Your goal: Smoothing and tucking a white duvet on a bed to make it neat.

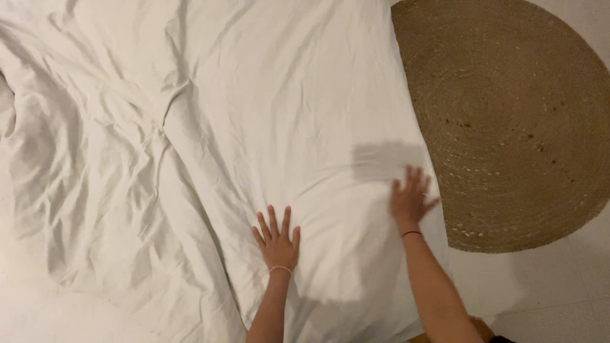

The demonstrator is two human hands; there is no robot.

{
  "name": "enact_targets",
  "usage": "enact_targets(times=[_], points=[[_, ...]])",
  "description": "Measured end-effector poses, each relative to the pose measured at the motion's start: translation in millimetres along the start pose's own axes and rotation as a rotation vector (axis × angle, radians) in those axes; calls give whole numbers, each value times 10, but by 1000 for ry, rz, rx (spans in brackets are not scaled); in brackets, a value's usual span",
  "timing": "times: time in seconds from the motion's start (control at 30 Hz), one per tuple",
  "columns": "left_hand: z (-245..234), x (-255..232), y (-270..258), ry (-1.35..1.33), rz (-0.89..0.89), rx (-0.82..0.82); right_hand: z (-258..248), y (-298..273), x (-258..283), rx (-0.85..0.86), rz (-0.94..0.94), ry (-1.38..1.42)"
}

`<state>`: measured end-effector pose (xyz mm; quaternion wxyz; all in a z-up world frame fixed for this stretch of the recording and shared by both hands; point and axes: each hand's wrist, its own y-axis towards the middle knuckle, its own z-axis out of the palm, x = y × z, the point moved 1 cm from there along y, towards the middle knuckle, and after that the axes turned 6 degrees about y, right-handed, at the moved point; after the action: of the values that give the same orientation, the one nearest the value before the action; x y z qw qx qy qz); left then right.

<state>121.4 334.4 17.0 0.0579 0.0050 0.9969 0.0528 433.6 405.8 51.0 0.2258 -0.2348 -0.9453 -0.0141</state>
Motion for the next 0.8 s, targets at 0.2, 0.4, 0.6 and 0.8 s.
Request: enact_targets(times=[0.2, 0.4, 0.6, 0.8], points=[[-57, -25, -11, 55, -25, -1, 463, 451, -207, -223, 214, 197], [-45, -21, -31, 65, -44, -50, 839, 35, 1421, 168, -1007, -13], [-107, -42, 39, 87, -13, -185, 825, 995, 628, -109, -566, -95], [-59, -38, 0, 80, -11, -191, 502, 1347, -612, -54, 675, 211]])
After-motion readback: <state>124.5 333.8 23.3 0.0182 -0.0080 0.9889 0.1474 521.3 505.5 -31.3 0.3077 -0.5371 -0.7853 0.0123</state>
